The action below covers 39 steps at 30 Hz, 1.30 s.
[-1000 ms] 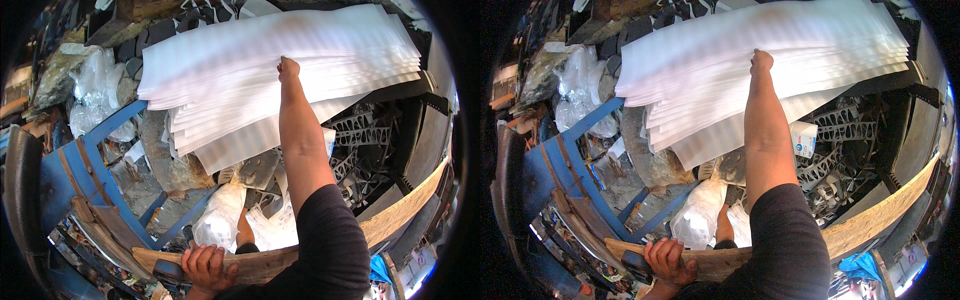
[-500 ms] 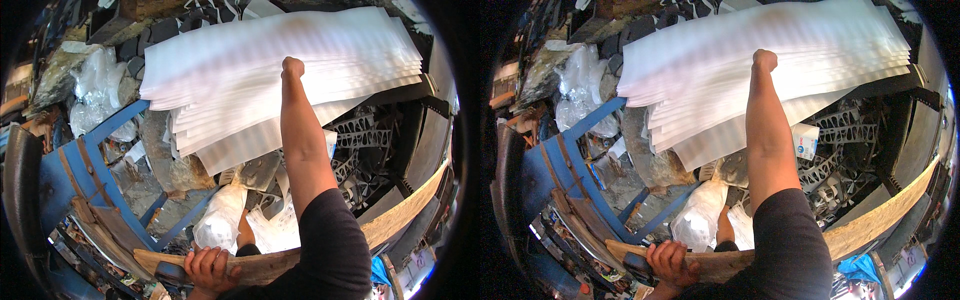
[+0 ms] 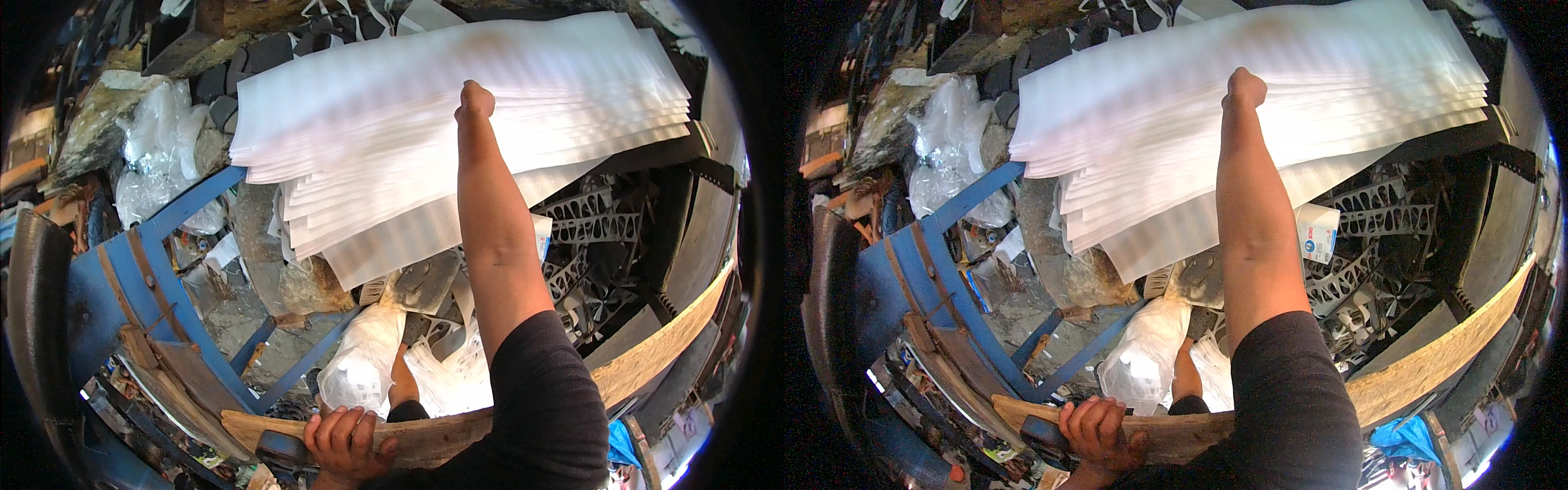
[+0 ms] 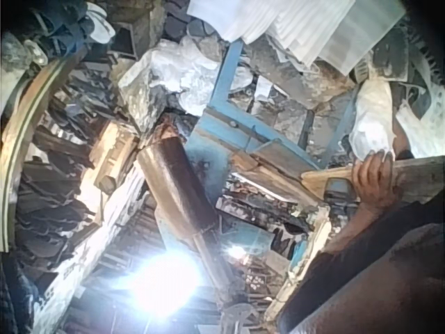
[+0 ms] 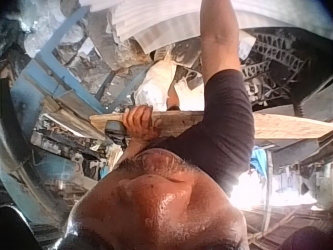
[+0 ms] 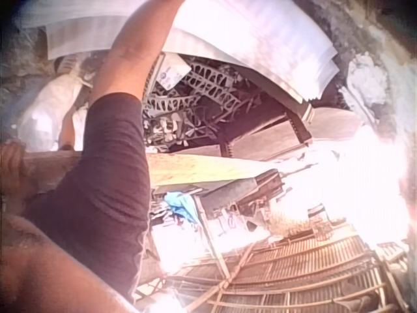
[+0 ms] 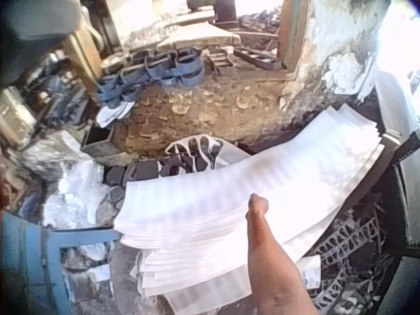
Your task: The person places white plastic sheets under a press, then positions blue slipper soles on the sheet and operates the press to cut them. The person repeats this process multiple times, stacking the cut slipper soles and occasionally handling the plastic sheets.
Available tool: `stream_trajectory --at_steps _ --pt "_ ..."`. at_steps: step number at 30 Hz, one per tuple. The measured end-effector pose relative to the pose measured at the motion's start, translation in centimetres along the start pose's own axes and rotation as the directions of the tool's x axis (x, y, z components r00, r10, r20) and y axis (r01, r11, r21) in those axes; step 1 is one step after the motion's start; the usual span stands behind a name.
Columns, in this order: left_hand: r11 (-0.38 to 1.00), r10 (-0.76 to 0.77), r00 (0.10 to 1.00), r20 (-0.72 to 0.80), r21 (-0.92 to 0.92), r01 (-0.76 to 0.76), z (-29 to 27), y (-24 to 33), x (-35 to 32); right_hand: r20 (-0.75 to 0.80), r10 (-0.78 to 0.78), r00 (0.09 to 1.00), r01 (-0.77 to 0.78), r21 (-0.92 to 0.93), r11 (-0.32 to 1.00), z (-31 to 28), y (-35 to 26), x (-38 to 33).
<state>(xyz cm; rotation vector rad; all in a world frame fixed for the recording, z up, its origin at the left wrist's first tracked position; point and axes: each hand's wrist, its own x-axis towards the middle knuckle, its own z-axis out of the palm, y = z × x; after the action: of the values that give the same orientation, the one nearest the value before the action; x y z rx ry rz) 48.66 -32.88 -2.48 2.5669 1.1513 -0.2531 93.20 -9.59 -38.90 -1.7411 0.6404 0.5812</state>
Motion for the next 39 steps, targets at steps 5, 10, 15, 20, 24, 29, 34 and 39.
stream_trajectory --at_steps 5,10,15,20,24,29,34,39 --pt "1.000 0.010 1.000 -0.018 -0.006 -0.010 0.2 -0.2 0.0 -0.038 0.083 0.996 -0.075 0.185 0.980 0.3 1.2 2.7" --pt "1.000 0.002 1.000 -0.031 0.017 -0.002 0.3 0.1 -0.1 0.341 0.107 0.934 -0.187 0.211 0.959 0.0 1.0 4.9" --pt "0.999 0.032 0.999 -0.015 -0.035 -0.033 -0.7 0.2 0.8 0.529 0.108 0.842 -0.311 0.312 0.898 0.7 -0.5 5.6" --pt "1.000 0.012 0.993 -0.118 -0.027 -0.015 -0.7 0.4 1.0 0.577 -0.045 0.815 -0.207 0.362 0.909 0.0 -7.3 -4.1" --pt "0.995 -0.003 0.990 -0.138 -0.100 -0.011 -1.1 0.7 0.8 0.567 -0.133 0.813 -0.111 0.375 0.920 -4.4 -14.3 -14.1" --pt "0.982 0.038 0.958 -0.285 -0.167 -0.089 -0.3 0.2 0.0 0.514 -0.386 0.766 0.119 0.477 0.871 -15.5 -21.4 -27.3" --pt "0.958 0.032 0.875 -0.483 -0.235 -0.165 -0.1 0.2 -0.4 0.487 -0.593 0.641 0.214 0.629 0.748 -27.4 -23.8 -43.3" --pt "0.845 -0.052 0.656 -0.753 -0.383 -0.373 -4.7 2.7 1.4 0.372 -0.744 0.555 0.290 0.752 0.592 -38.5 -24.0 -58.0"
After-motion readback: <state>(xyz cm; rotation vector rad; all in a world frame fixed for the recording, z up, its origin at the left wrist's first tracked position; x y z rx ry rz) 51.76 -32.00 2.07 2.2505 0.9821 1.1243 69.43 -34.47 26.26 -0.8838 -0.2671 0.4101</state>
